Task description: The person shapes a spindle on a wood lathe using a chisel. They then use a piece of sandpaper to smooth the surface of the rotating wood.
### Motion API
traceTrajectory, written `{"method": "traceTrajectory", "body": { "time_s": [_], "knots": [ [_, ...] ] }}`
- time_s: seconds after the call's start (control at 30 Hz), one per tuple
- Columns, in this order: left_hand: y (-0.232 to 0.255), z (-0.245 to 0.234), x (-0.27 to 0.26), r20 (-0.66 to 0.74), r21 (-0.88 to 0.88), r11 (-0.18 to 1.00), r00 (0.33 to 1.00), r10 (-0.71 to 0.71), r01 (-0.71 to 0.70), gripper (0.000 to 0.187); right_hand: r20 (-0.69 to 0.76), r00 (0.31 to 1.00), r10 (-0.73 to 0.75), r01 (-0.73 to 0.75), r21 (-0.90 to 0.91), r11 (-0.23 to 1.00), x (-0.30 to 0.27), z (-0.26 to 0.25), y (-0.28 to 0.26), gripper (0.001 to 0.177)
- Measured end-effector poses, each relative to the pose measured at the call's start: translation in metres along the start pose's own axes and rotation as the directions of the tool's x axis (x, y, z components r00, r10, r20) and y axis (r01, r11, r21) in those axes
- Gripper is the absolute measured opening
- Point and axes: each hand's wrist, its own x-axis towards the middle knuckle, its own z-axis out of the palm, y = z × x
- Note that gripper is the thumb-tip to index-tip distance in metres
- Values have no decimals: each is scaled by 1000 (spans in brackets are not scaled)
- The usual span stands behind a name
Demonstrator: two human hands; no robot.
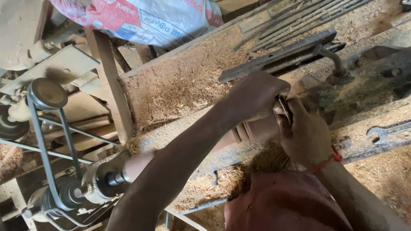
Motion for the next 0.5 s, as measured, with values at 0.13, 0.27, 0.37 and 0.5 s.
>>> {"method": "traceTrajectory", "body": {
  "time_s": [0.13,0.27,0.37,0.5],
  "knots": [
    [0,-3,7,45,-11,999,998,-50,51,17,122,991,50,-66,133,989,16,-15,7,31],
    [3,-2,10,33,1,998,998,-57,57,16,198,970,142,-180,190,965,19,-25,13,27],
    [4,-4,11,46,48,996,996,-77,75,12,245,956,159,-190,111,976,19,-24,12,24],
    [4,3,6,105,64,989,985,-136,130,13,127,991,-50,30,158,987,13,-13,13,28]
  ]
}}
